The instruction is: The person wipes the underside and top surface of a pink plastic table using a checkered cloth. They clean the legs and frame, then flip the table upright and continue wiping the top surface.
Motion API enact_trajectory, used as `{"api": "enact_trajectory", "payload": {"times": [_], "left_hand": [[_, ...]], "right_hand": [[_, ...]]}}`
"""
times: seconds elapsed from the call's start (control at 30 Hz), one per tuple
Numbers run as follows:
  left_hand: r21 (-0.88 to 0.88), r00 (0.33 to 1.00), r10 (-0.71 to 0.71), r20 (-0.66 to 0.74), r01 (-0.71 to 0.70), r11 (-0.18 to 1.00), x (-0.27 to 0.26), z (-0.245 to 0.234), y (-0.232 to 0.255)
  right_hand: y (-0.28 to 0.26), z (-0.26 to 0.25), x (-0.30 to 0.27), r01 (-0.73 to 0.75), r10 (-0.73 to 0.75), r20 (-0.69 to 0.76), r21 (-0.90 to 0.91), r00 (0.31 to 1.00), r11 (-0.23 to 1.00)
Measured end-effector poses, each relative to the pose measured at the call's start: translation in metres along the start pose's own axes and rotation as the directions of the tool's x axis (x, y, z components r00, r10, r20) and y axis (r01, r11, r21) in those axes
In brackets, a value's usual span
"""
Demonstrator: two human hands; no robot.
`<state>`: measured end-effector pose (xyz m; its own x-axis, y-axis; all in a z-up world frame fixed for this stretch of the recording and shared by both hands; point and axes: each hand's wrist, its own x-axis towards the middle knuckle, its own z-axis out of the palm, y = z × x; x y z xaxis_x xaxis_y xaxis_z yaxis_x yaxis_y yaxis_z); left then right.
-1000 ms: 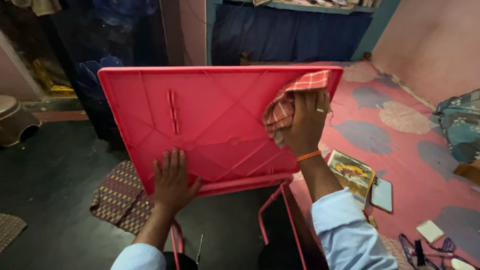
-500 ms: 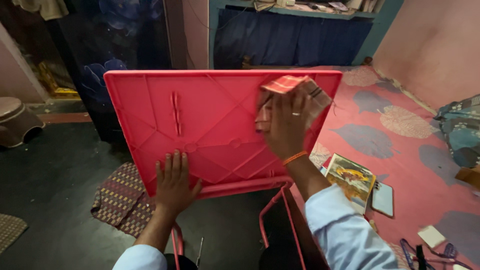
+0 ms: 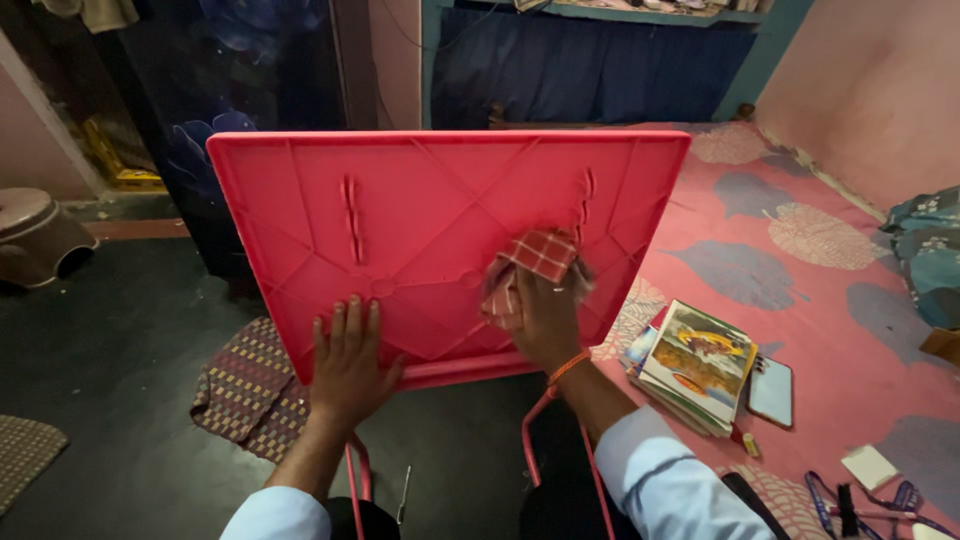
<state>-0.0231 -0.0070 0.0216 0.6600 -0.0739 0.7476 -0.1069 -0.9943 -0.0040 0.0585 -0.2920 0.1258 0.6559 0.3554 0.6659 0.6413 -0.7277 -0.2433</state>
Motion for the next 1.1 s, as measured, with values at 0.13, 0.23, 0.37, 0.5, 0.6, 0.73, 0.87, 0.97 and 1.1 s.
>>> {"api": "enact_trajectory", "payload": {"times": [0.13,0.23,0.37,0.5,0.6,0.73,0.87,0.97,1.1], "left_hand": [[-0.068,0.999,-0.033,0.017,0.034,0.997,0.001,-0.01,0.006],[-0.216,0.994,-0.064,-0.087,0.044,0.975,0.001,-0.02,0.023],[-0.632,0.984,-0.166,-0.059,0.092,0.77,0.005,-0.041,0.067],[-0.897,0.878,-0.195,0.438,0.442,-0.021,0.038,-0.056,0.1],[-0.394,0.581,0.415,0.701,0.8,-0.453,0.048,-0.071,0.105],[-0.337,0.458,0.462,0.759,0.884,-0.323,0.029,-0.068,0.121],[-0.481,0.595,0.324,0.735,0.795,-0.369,0.019,-0.038,0.129],[-0.622,0.71,0.163,0.685,0.686,-0.378,0.03,-0.039,0.131],[-0.492,0.487,-0.072,0.87,0.854,-0.168,0.08,-0.081,0.13]], "right_hand": [[0.025,0.025,-0.015,-0.001,-0.064,-0.182,-0.333,0.981,0.943],[0.015,0.087,-0.009,-0.396,-0.022,-0.402,-0.909,0.915,0.13],[0.032,0.072,-0.071,-0.232,-0.224,0.063,0.253,0.973,-0.939],[0.022,0.009,-0.118,-0.381,0.199,0.516,0.796,0.833,-0.47],[-0.008,-0.035,-0.122,-0.52,0.287,0.656,0.74,0.698,-0.427],[-0.019,-0.062,-0.121,-0.436,0.117,0.569,0.732,0.814,-0.524],[0.013,-0.043,-0.149,-0.422,0.359,0.627,0.753,0.691,-0.504],[0.03,-0.039,-0.179,-0.423,0.351,0.619,0.76,0.703,-0.494],[0.021,-0.084,-0.172,-0.356,-0.008,0.366,0.899,0.93,-0.257]]}}
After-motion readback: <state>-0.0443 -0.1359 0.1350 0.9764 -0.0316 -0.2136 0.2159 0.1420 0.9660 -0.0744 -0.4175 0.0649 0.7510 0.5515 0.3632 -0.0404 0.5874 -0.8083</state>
